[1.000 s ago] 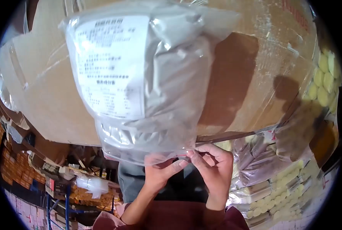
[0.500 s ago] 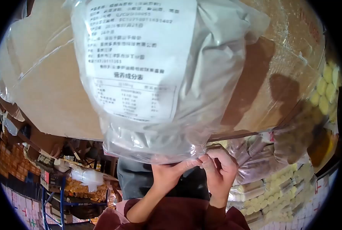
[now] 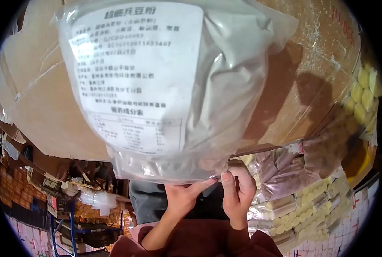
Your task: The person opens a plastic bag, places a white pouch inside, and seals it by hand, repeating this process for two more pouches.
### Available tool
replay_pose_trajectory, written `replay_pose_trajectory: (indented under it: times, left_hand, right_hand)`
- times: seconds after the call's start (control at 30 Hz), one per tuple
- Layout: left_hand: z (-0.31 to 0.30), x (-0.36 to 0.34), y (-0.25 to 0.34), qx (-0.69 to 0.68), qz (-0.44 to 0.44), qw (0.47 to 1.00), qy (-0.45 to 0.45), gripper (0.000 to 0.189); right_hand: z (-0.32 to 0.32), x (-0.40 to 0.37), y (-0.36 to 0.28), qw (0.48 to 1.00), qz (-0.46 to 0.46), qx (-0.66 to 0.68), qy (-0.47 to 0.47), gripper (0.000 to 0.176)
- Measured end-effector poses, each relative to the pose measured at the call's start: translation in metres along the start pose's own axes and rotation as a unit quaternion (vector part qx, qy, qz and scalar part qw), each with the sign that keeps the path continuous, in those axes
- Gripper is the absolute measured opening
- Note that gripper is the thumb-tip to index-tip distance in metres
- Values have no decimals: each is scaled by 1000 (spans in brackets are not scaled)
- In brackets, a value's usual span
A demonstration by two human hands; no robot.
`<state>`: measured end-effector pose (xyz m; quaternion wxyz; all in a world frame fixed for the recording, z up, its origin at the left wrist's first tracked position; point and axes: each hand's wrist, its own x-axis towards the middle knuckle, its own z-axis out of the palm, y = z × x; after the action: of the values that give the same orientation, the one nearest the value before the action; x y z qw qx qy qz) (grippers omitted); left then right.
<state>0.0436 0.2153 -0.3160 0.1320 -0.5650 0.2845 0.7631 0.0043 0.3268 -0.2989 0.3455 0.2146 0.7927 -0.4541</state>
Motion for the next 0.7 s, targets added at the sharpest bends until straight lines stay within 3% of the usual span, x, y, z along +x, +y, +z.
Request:
replay_pose_trajectory:
  times: [0.1,0.2,0.23,0.33,0.4,0.53,0.63,0.67,0.7]
  left_hand:
    - [0,-1,1,-19,-7,1000,6,33]
    - [-5,-3,0,-6,-36,999,8,40]
    - [-9,-3,0,21,-58,998,3,47]
    - [-17,-2,6,88,-64,994,7,58]
    - [-24,1,15,132,-32,991,2,60]
    - [-23,1,19,89,-18,995,31,61]
    - [-25,0,14,-45,-6,994,101,46]
    - [-27,-1,17,-54,-8,993,101,52]
    - [-30,-2,23,-63,-10,993,102,57]
  right_hand:
    - [8,2,0,993,-3,119,8,10]
    - [3,8,0,997,-70,32,-28,11]
    - [2,4,5,998,-32,47,-23,13]
    - [13,-17,24,989,36,119,81,15]
    - [10,-10,23,990,-29,92,103,18]
    - [11,-6,22,989,-12,106,104,19]
    - [12,-8,20,983,31,135,117,19]
    - [12,-9,20,981,53,140,120,19]
    - [15,-3,19,982,6,131,137,20]
